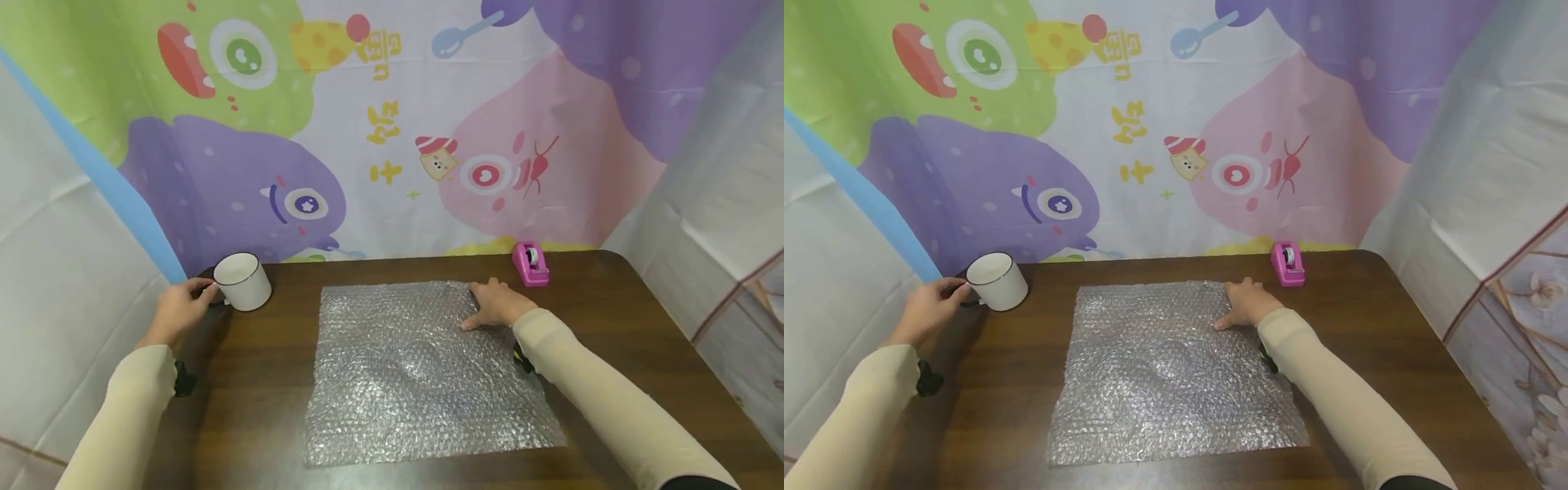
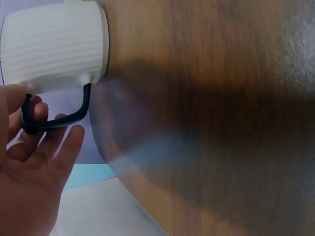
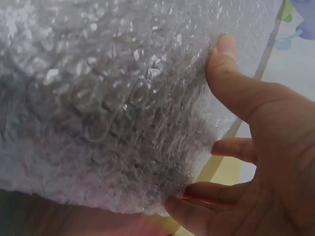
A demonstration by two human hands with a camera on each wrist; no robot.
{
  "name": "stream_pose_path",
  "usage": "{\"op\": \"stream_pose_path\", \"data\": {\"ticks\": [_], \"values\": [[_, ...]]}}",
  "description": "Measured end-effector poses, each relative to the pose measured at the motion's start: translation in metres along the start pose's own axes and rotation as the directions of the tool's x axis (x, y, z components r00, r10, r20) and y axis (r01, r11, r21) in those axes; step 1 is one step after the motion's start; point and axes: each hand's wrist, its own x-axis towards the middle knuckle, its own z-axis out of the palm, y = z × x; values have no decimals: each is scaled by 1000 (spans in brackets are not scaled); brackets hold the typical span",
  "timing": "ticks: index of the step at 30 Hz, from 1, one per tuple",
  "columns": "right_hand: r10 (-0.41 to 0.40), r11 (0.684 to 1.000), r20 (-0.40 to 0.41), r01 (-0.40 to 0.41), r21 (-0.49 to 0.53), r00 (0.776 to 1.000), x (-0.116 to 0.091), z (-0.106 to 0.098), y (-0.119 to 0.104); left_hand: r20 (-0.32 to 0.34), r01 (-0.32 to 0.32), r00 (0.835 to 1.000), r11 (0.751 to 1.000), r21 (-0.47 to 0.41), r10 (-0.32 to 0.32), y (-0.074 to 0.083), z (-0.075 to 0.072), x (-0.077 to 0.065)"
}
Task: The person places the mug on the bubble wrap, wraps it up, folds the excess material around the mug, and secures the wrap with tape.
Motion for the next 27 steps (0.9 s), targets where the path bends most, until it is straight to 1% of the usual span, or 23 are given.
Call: {"op": "stream_pose_path", "data": {"ticks": [4, 7, 10, 13, 17, 19, 22, 27], "values": [[-11, 1000, 14, 11, 2, 1000, -2, -4, 1, 69, 49, 996, 999, 12, -50, 1, -2, 3], [-12, 1000, 22, 12, 15, 1000, -3, -5, 4, 120, 57, 991, 998, 32, -61, 3, -3, 6], [-4, 1000, 33, 3, 12, 999, -4, -4, 8, 175, 50, 983, 997, 56, -59, 6, 0, 9], [1, 1000, 44, -1, 10, 999, -6, -3, 11, 238, 71, 968, 995, 67, -85, 8, 3, 9], [-3, 1000, 41, 2, 24, 999, -7, -3, 11, 297, 121, 946, 992, 42, -128, 9, 5, 8], [0, 1000, 41, -1, 25, 999, -6, -3, 11, 310, 139, 941, 990, 15, -137, 10, 5, 7], [3, 1000, 42, -4, 17, 999, -5, -3, 9, 313, 160, 939, 986, -38, -141, 10, 5, 5], [-9, 1000, 36, 9, 9, 999, -3, -3, 5, 287, 187, 946, 976, -107, -150, 10, 5, 3]]}}
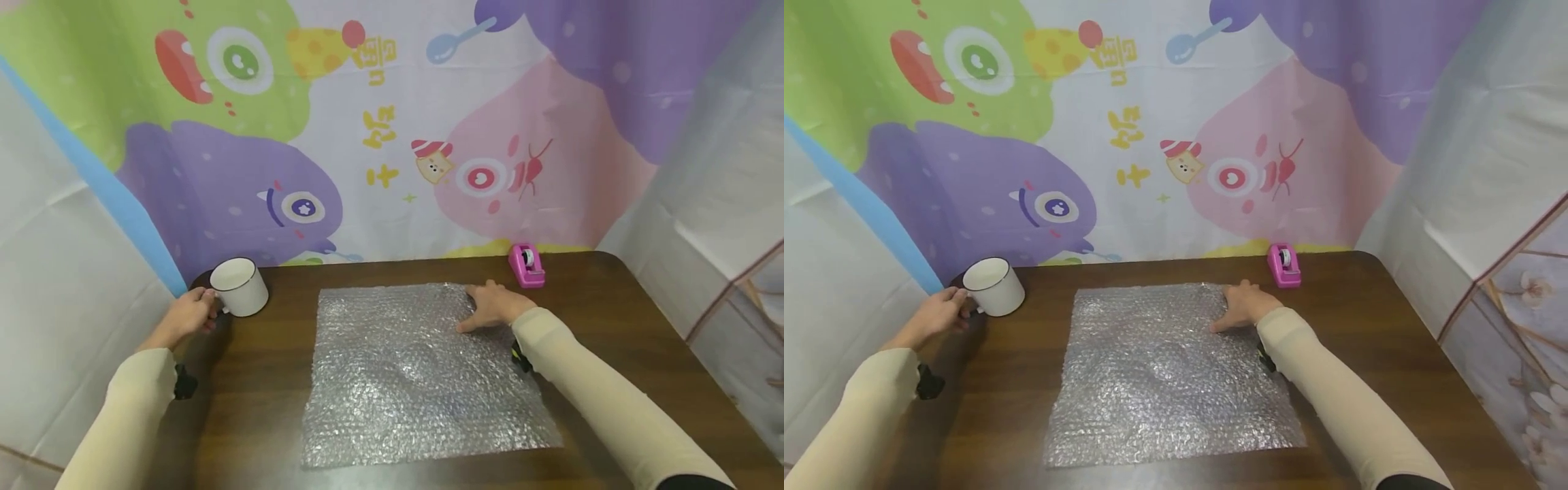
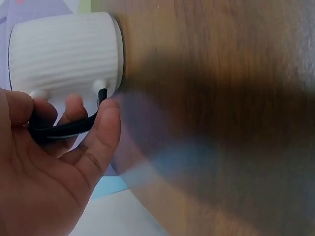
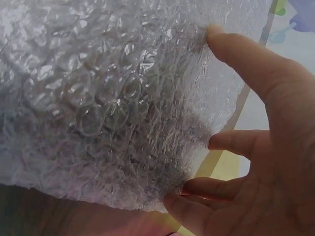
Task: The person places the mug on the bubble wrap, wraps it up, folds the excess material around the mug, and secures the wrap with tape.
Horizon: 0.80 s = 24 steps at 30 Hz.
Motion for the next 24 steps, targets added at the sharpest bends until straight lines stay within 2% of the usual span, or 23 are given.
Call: {"op": "stream_pose_path", "data": {"ticks": [11, 17, 21, 24], "values": [[10, 1000, -10, -10, -11, 1000, 1, -3, -2, -35, 28, 999, 999, -34, -29, 5, 4, -6], [10, 1000, -3, -10, 12, 1000, -2, 1, -3, 2, 29, 1000, 998, -49, -29, 9, 7, -14], [13, 1000, 0, -13, 17, 1000, -2, 2, -3, 17, 10, 1000, 999, -53, -9, 14, 12, -19], [16, 1000, -6, -16, 19, 1000, -3, 1, -3, 1, -13, 1000, 997, -74, 13, 20, 15, -22]]}}
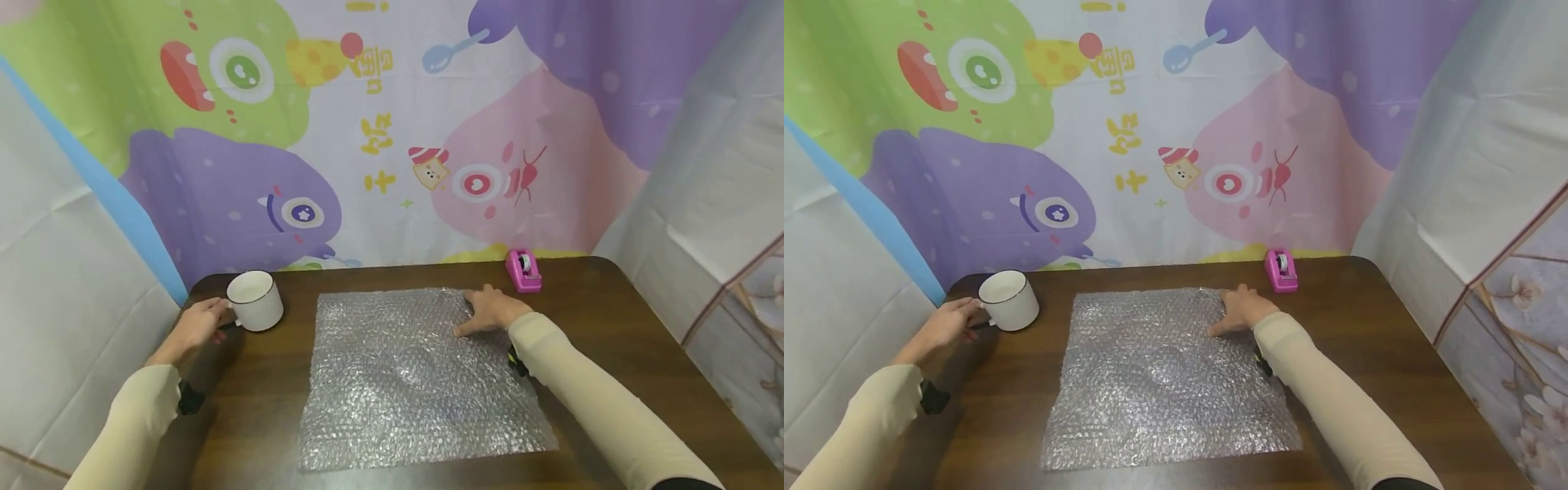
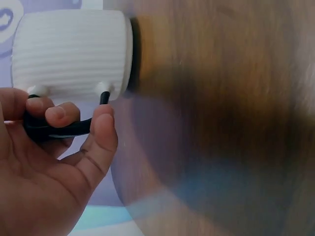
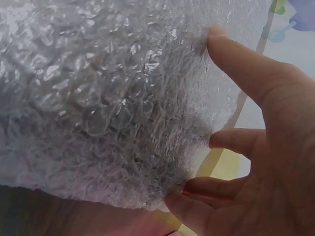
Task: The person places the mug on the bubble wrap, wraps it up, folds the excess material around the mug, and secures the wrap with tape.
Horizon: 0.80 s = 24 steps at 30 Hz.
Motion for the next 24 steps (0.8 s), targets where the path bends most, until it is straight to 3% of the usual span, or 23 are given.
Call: {"op": "stream_pose_path", "data": {"ticks": [7, 24], "values": [[-7, 1000, -5, 7, 1, 1000, -1, 0, 1, -28, -58, 998, 998, 17, 59, 19, 13, -6], [-1, 1000, -8, 1, 6, 1000, -1, 0, 2, 31, -142, 989, 990, -7, 142, 74, 45, -22]]}}
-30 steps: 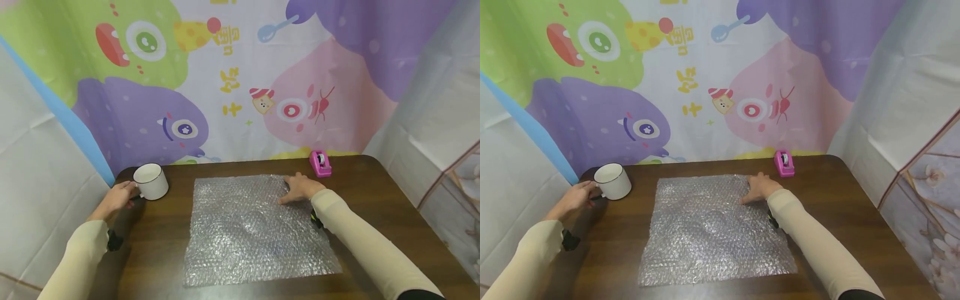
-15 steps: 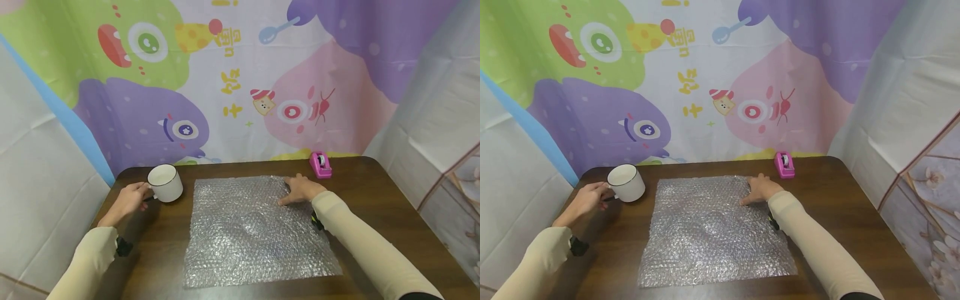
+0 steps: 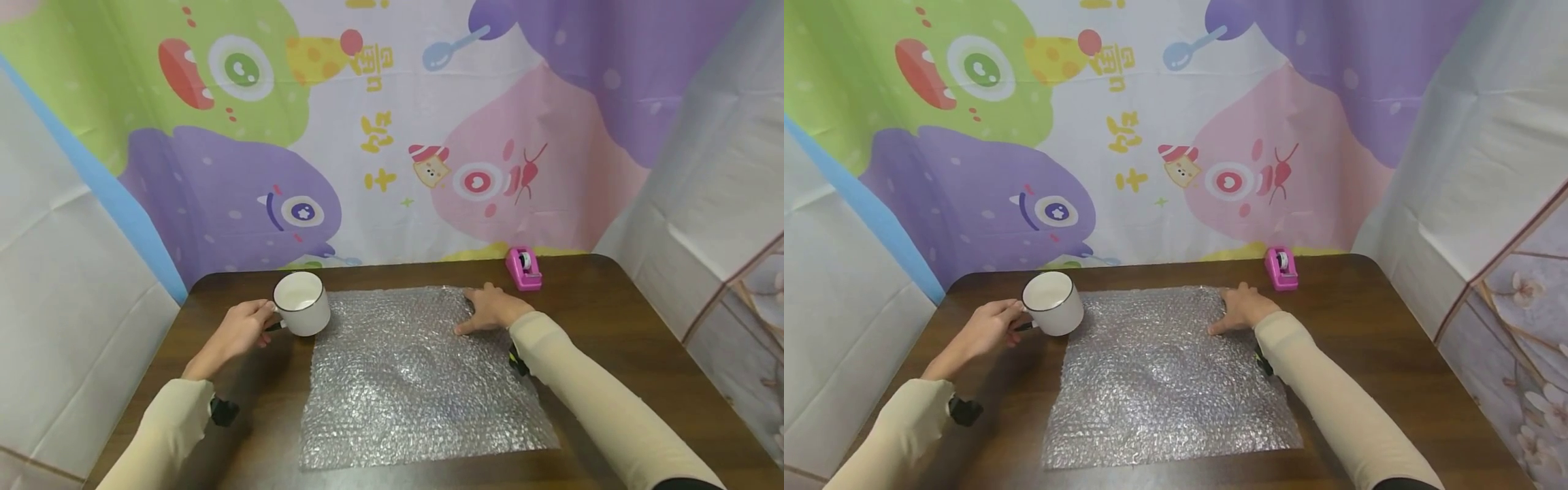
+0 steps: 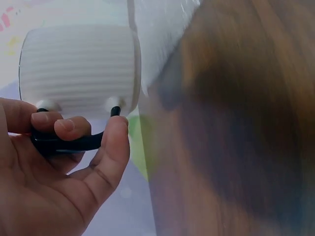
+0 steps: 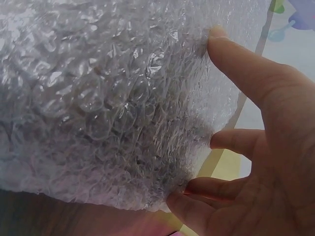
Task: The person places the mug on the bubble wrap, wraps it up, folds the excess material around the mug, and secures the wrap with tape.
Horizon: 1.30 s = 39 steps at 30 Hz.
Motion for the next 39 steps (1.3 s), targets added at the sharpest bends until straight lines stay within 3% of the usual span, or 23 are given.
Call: {"op": "stream_pose_path", "data": {"ticks": [7, 24, 39], "values": [[7, 1000, -1, -7, 4, 1000, 0, -1, 1, 5, -45, 999, 999, 4, 45, 18, 12, -3], [11, 1000, -1, -11, 16, 1000, 5, 2, -1, 50, -110, 993, 994, -16, 111, 35, 44, -1], [10, 999, -5, -9, 37, 1000, 3, 1, 1, 153, -160, 974, 986, -56, 166, 57, 76, 7]]}}
